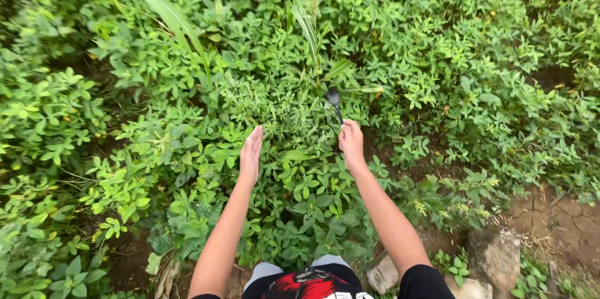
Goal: Applying fertilizer to garden plants using a spoon from a small bowl.
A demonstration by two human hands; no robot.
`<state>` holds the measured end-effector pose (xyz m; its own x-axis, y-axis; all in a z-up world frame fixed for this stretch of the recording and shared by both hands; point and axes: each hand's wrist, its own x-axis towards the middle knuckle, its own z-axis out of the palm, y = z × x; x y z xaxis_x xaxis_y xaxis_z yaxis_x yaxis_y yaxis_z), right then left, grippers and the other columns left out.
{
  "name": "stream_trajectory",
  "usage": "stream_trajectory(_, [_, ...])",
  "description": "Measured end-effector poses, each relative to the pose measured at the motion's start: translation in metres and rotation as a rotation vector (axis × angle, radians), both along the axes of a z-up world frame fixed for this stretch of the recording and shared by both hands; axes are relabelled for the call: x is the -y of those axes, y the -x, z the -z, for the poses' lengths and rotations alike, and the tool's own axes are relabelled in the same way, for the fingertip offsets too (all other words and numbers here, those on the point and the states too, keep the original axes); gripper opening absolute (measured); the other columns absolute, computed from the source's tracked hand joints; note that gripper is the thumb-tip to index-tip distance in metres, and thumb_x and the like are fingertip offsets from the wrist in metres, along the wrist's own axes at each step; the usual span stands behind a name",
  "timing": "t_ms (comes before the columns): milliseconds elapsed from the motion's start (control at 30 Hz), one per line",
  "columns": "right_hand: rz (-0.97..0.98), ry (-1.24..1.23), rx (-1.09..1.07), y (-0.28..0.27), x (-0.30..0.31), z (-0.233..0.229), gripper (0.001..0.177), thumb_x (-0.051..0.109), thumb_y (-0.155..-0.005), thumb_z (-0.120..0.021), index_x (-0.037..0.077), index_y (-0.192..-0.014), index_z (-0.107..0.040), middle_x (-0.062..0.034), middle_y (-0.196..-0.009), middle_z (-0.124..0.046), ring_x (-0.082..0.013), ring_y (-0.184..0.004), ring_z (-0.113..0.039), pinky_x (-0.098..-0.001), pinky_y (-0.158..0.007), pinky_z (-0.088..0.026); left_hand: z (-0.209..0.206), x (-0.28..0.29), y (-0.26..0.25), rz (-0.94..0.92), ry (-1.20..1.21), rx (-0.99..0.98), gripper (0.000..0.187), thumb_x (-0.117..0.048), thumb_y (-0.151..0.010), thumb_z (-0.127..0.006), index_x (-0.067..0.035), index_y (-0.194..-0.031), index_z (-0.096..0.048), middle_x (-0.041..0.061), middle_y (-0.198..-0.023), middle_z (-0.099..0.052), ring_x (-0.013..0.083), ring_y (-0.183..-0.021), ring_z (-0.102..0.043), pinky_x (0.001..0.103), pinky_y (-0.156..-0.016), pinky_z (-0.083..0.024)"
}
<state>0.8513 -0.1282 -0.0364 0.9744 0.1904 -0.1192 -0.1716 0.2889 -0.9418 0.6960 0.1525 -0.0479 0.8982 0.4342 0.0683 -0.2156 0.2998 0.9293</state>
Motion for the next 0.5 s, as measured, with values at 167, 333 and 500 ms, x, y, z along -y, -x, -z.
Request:
stream_trajectory(167, [-0.015,-0.115,0.102,0.027,0.029,-0.075,0.031,0.011,-0.101,-0.047,0.004,-0.13,-0.056,0.0019,-0.061,-0.045,-0.0065,-0.045,-0.036,-0.0231,-0.04,-0.026,-0.075,0.002,0.026,-0.023,-0.022,0.144,0.066,-0.042,-0.109,-0.034,0.002,-0.159,-0.031,0.016,-0.167,-0.033,0.0266,-0.156,-0.029,0.039,-0.129,-0.019])
stream_trajectory(333, [0.007,-0.127,0.182,0.052,0.056,-0.138,0.039,0.01,-0.101,-0.044,0.005,-0.139,-0.054,0.0023,-0.062,-0.045,-0.0062,-0.048,-0.038,-0.0222,-0.041,-0.027,-0.126,0.011,0.044,-0.041,-0.015,0.242,0.063,-0.038,-0.11,-0.036,0.002,-0.158,-0.032,0.018,-0.167,-0.032,0.0272,-0.157,-0.029,0.039,-0.13,-0.018])
stream_trajectory(500, [0.046,-0.024,0.29,0.074,0.081,-0.168,0.039,0.01,-0.103,-0.044,0.005,-0.14,-0.054,0.0027,-0.063,-0.046,-0.0056,-0.051,-0.039,-0.0215,-0.044,-0.028,-0.171,0.025,0.06,-0.034,-0.076,0.283,0.061,-0.033,-0.109,-0.036,0.004,-0.158,-0.031,0.02,-0.167,-0.033,0.0291,-0.157,-0.031,0.04,-0.13,-0.02])
